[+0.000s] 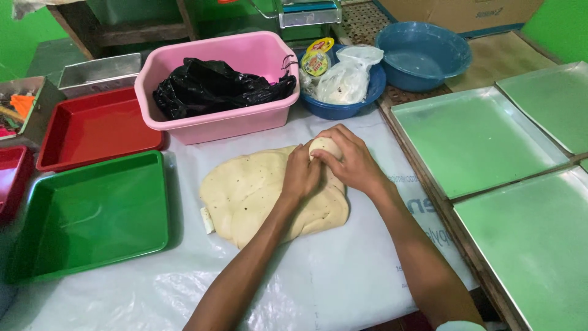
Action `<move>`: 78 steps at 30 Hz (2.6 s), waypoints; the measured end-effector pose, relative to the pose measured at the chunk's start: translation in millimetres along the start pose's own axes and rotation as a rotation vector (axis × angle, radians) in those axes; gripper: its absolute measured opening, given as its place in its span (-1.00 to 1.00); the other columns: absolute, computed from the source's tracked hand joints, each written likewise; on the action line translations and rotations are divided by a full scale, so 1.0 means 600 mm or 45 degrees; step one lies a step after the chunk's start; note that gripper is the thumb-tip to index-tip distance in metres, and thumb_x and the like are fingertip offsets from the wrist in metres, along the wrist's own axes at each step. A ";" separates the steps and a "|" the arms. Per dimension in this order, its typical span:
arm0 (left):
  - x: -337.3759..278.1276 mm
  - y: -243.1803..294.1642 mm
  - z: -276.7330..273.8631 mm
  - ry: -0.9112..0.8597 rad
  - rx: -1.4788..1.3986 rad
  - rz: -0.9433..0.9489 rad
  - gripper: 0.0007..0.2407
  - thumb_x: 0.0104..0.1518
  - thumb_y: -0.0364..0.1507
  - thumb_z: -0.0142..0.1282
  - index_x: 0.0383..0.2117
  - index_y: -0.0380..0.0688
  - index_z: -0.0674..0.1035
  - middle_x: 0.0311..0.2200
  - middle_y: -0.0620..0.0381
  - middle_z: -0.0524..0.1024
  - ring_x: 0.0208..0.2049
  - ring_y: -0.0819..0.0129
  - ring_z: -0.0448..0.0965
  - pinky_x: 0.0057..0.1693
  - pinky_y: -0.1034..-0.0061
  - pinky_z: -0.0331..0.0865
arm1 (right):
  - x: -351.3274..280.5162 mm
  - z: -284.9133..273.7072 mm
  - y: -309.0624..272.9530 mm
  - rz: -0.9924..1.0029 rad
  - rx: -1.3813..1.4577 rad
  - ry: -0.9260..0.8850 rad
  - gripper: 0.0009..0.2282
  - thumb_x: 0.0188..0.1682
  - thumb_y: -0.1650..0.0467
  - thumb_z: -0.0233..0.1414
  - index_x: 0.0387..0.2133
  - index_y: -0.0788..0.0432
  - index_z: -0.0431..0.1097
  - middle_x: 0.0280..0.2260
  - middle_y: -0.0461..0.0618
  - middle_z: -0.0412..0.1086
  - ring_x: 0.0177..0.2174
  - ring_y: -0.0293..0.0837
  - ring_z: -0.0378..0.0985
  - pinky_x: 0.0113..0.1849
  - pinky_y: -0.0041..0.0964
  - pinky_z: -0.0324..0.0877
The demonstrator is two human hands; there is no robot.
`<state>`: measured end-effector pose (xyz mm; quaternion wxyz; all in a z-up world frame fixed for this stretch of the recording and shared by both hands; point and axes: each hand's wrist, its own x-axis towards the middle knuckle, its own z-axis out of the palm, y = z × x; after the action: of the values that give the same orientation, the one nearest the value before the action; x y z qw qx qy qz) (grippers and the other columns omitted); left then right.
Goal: The recorder is kneading a large mass of dough and pulling off smaller pieces to shape them.
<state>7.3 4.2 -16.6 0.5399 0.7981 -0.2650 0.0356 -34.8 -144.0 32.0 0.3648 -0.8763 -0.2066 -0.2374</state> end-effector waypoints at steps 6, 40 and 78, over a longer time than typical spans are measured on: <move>-0.009 0.044 -0.018 0.046 0.033 -0.008 -0.86 0.22 -0.51 0.01 -0.26 -0.37 0.58 -0.41 -0.36 0.58 -0.16 -0.38 0.57 0.12 -0.12 0.36 | -0.004 0.015 0.010 -0.040 -0.052 0.098 -0.83 0.11 0.37 0.12 -0.11 0.17 0.41 -0.32 0.02 0.37 -0.22 0.12 0.56 -0.14 -0.02 0.46; -0.002 0.024 -0.022 0.145 -0.356 -0.555 -0.76 0.11 -0.27 -0.08 -0.37 0.13 0.71 -0.34 0.13 0.69 -0.07 0.02 0.63 0.15 0.13 0.36 | 0.005 0.010 0.004 0.577 1.094 0.409 -0.83 0.01 0.44 0.12 -0.55 0.17 0.35 -0.74 -0.07 0.37 -0.70 -0.36 0.44 -0.62 -0.50 0.40; -0.133 0.011 -0.230 0.263 -1.519 -0.436 -0.52 0.16 -0.17 0.15 0.08 -0.30 0.52 0.04 -0.30 0.52 0.06 -0.09 0.54 0.19 -0.17 0.39 | 0.040 0.192 -0.188 -0.306 0.469 -0.010 -0.66 0.17 0.38 -0.02 0.14 0.36 0.30 -0.01 0.14 0.39 0.10 0.18 0.40 0.17 0.07 0.21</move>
<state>-32.4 154.9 18.8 0.9132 0.3830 -0.0541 -0.1284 -45.2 18.7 34.8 0.4871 -0.7648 -0.3507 -0.2341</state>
